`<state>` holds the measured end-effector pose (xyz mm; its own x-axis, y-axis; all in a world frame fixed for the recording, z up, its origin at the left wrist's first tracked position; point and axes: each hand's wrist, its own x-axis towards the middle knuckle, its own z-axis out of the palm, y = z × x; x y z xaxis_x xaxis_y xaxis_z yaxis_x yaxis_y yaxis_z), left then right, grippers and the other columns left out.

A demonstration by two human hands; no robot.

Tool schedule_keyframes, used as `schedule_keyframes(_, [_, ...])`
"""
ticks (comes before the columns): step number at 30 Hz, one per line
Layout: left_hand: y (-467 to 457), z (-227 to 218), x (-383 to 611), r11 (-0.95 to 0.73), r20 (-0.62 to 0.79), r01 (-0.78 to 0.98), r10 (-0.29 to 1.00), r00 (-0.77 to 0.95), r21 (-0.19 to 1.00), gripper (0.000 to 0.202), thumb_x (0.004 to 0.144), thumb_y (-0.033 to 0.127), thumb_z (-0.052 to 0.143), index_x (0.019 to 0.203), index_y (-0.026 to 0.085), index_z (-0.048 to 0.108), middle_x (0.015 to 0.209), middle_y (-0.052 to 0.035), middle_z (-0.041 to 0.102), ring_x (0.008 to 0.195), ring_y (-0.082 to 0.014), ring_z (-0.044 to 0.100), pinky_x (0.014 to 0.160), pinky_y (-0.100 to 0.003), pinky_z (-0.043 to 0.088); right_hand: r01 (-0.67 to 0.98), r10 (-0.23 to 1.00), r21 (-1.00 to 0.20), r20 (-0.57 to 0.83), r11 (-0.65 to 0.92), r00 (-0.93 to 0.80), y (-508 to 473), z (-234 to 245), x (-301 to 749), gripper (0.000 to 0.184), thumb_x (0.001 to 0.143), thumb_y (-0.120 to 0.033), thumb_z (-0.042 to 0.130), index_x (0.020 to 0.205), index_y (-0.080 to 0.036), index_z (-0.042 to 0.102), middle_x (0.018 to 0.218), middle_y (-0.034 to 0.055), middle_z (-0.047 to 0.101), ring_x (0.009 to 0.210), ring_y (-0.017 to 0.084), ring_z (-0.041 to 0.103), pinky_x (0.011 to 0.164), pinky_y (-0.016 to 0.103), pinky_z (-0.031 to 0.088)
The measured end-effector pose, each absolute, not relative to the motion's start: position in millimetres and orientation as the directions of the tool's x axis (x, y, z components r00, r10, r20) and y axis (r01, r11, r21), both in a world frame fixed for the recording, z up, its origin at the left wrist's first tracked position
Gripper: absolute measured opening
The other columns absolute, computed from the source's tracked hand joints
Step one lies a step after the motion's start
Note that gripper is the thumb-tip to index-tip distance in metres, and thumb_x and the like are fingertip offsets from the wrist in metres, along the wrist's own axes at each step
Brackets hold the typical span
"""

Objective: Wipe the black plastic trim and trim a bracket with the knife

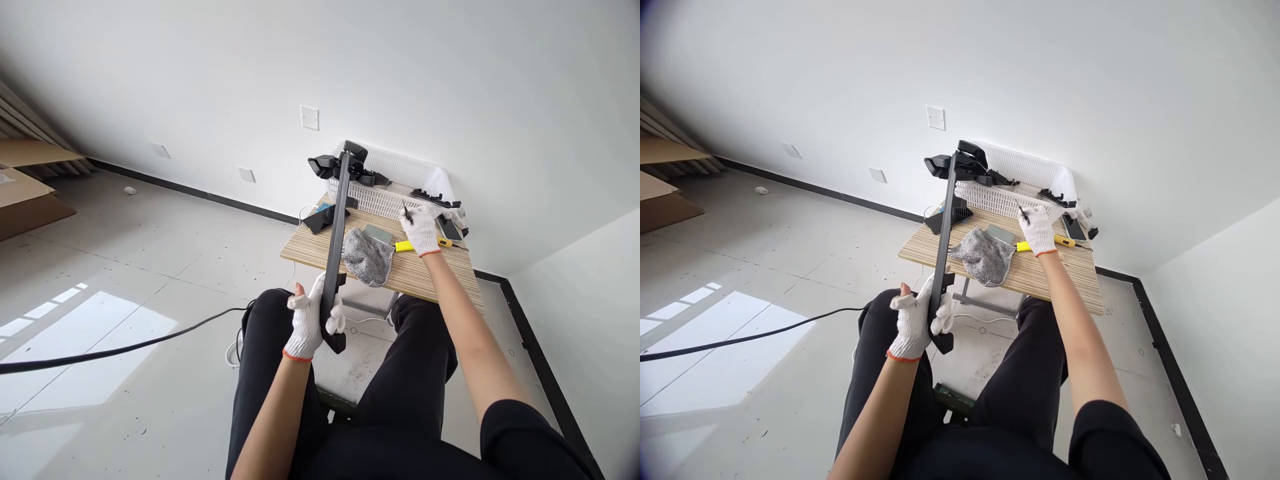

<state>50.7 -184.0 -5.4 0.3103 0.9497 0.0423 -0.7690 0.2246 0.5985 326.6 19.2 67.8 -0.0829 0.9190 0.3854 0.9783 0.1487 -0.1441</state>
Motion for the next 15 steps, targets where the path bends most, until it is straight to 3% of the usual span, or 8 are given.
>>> schedule_keyframes(2, [-183, -9, 54, 0.248, 0.054, -0.796, 0.942, 0.331, 0.552, 0.080, 0.090, 0.084, 0.035, 0.137, 0.020, 0.048, 0.060, 0.0047, 0.056, 0.032, -0.0130, 0.041, 0.038, -0.028, 0.040, 0.939, 0.888, -0.307, 0.460, 0.152, 0.007, 11, 66, 335, 0.044, 0.108, -0.042, 0.034, 0.097, -0.019, 0.070, 0.092, 0.0090, 0.070, 0.105, 0.022, 0.065, 0.092, 0.032, 0.056])
schedule_keyframes(5, [-182, -14, 60, 0.282, 0.063, -0.822, 0.932, 0.358, 0.495, 0.076, 0.094, 0.082, 0.030, 0.131, 0.019, 0.051, 0.059, 0.0044, 0.056, 0.032, -0.0129, 0.040, 0.039, -0.028, 0.040, 0.770, 0.797, -0.621, 0.534, 0.144, 0.281, 4, 62, 349, 0.037, 0.103, -0.046, 0.043, 0.090, -0.020, 0.066, 0.081, 0.0030, 0.068, 0.081, 0.016, 0.067, 0.080, 0.028, 0.058])
schedule_keyframes(7, [-181, -16, 64, 0.289, 0.071, -0.818, 0.926, 0.371, 0.497, 0.077, 0.095, 0.083, 0.026, 0.129, 0.019, 0.052, 0.059, 0.0036, 0.056, 0.032, -0.0128, 0.040, 0.039, -0.028, 0.040, 0.614, 0.722, -0.779, 0.498, 0.128, 0.480, 2, 58, 357, 0.027, 0.098, -0.044, 0.050, 0.095, -0.020, 0.063, 0.084, 0.0012, 0.067, 0.077, 0.014, 0.068, 0.074, 0.024, 0.058])
schedule_keyframes(9, [-182, -17, 67, 0.288, 0.084, -0.809, 0.921, 0.381, 0.513, 0.077, 0.095, 0.082, 0.023, 0.129, 0.019, 0.052, 0.059, 0.0028, 0.057, 0.032, -0.0132, 0.041, 0.040, -0.028, 0.040, 0.330, 0.670, -0.935, 0.329, 0.131, 0.665, 2, 53, 364, 0.019, 0.095, -0.040, 0.051, 0.100, -0.023, 0.059, 0.083, -0.0017, 0.064, 0.073, 0.012, 0.068, 0.069, 0.022, 0.059])
schedule_keyframes(12, [-182, -17, 69, 0.286, 0.095, -0.795, 0.915, 0.393, 0.534, 0.075, 0.097, 0.079, 0.019, 0.129, 0.019, 0.051, 0.059, 0.0023, 0.058, 0.031, -0.0135, 0.042, 0.040, -0.027, 0.040, -0.100, 0.671, -0.988, 0.006, 0.120, 0.741, 4, 43, 373, 0.007, 0.094, -0.032, 0.048, 0.097, -0.025, 0.049, 0.072, -0.0071, 0.055, 0.062, 0.009, 0.067, 0.064, 0.020, 0.060])
schedule_keyframes(15, [-182, -16, 70, 0.284, 0.077, -0.779, 0.917, 0.390, 0.559, 0.077, 0.097, 0.081, 0.015, 0.128, 0.019, 0.050, 0.060, 0.0023, 0.059, 0.031, -0.0130, 0.041, 0.040, -0.027, 0.041, -0.201, 0.700, -0.977, -0.098, 0.067, 0.707, 4, 34, 379, 0.012, 0.091, -0.026, 0.051, 0.084, -0.024, 0.042, 0.064, -0.0081, 0.050, 0.055, 0.008, 0.065, 0.062, 0.019, 0.060])
